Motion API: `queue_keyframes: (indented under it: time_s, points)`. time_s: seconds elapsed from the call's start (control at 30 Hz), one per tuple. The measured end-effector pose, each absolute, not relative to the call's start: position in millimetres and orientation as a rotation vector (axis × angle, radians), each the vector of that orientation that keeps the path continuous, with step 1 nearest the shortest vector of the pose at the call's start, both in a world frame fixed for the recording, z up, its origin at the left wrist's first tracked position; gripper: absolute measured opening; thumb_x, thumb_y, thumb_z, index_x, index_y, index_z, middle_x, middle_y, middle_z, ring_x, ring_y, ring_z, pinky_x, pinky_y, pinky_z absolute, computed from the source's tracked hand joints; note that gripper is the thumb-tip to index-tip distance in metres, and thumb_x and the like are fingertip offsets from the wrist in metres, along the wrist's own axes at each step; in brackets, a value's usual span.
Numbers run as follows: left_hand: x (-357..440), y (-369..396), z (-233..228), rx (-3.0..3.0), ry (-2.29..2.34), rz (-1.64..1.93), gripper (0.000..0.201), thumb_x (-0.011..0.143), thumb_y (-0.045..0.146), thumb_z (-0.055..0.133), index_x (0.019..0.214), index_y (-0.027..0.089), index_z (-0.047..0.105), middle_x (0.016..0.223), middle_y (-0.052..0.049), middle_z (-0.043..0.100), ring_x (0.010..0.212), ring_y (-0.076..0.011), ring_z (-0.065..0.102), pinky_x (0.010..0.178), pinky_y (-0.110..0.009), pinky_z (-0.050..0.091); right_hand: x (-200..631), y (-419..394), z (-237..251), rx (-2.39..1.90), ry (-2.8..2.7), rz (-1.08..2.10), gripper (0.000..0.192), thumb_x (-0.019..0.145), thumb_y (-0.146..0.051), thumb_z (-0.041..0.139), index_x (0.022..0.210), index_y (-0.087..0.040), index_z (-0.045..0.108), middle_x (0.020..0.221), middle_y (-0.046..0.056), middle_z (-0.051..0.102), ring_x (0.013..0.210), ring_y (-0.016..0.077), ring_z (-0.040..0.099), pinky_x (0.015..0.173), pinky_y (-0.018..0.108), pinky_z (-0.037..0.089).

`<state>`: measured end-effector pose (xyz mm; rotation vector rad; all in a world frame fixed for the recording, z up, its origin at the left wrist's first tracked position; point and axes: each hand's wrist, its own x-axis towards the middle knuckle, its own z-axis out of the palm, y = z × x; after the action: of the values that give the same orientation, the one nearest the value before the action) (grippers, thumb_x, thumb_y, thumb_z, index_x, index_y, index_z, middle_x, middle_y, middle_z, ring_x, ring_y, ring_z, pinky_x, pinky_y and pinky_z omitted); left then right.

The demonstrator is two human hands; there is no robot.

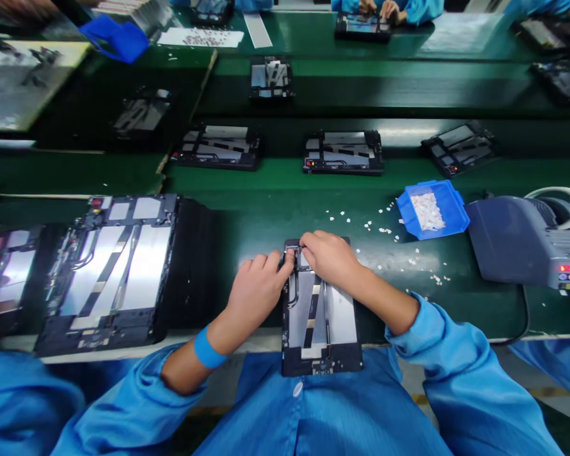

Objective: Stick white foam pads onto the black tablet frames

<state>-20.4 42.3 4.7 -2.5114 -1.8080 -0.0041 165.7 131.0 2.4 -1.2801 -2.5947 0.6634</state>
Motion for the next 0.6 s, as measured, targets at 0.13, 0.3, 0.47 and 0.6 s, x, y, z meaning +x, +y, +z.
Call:
queue_keyframes:
  time_s: [0.13, 0.3, 0.47, 0.6]
  points:
    - [-35, 50, -1, -2.59, -1.855, -0.208, 0.041, 0.098, 0.013, 0.048, 0.132, 0.023, 0.068, 0.105, -0.012, 0.07, 0.088, -0.0259, 0.061, 0.074, -0.038, 0.048, 184, 119, -14, -0.943, -2.694, 0.509, 0.033, 0.104, -0.017, 0.05, 0.129, -0.022, 0.07, 0.104, 0.009, 0.068, 0.094, 0.0205, 0.057, 0.087, 0.031, 0.044]
    - [-53, 60, -15, -2.699, -2.046, -0.766, 0.046, 0.097, 0.009, 0.043, 0.129, 0.025, 0.071, 0.118, -0.009, 0.072, 0.106, -0.0241, 0.066, 0.094, -0.038, 0.052, 180, 111, -10, -0.843, -2.842, 0.332, 0.041, 0.105, -0.016, 0.046, 0.141, -0.027, 0.063, 0.103, 0.009, 0.065, 0.092, 0.023, 0.051, 0.081, 0.034, 0.043]
    - [-38, 77, -7, -2.46, -2.392, -0.947, 0.029, 0.095, 0.021, 0.053, 0.114, 0.022, 0.074, 0.111, -0.009, 0.077, 0.101, -0.0258, 0.07, 0.089, -0.037, 0.053, 177, 120, 1, -0.792, -2.916, 0.364, 0.038, 0.104, -0.016, 0.047, 0.137, -0.026, 0.064, 0.107, 0.01, 0.066, 0.096, 0.0234, 0.053, 0.081, 0.033, 0.045]
    - [-31, 96, -6, -2.469, -2.665, -0.904, 0.019, 0.086, 0.029, 0.065, 0.104, 0.022, 0.067, 0.081, -0.002, 0.072, 0.071, -0.0215, 0.066, 0.063, -0.031, 0.046, 200, 125, 8, -0.93, -2.575, 0.527, 0.039, 0.101, -0.012, 0.044, 0.134, -0.018, 0.065, 0.111, 0.01, 0.069, 0.102, 0.0227, 0.059, 0.093, 0.036, 0.048]
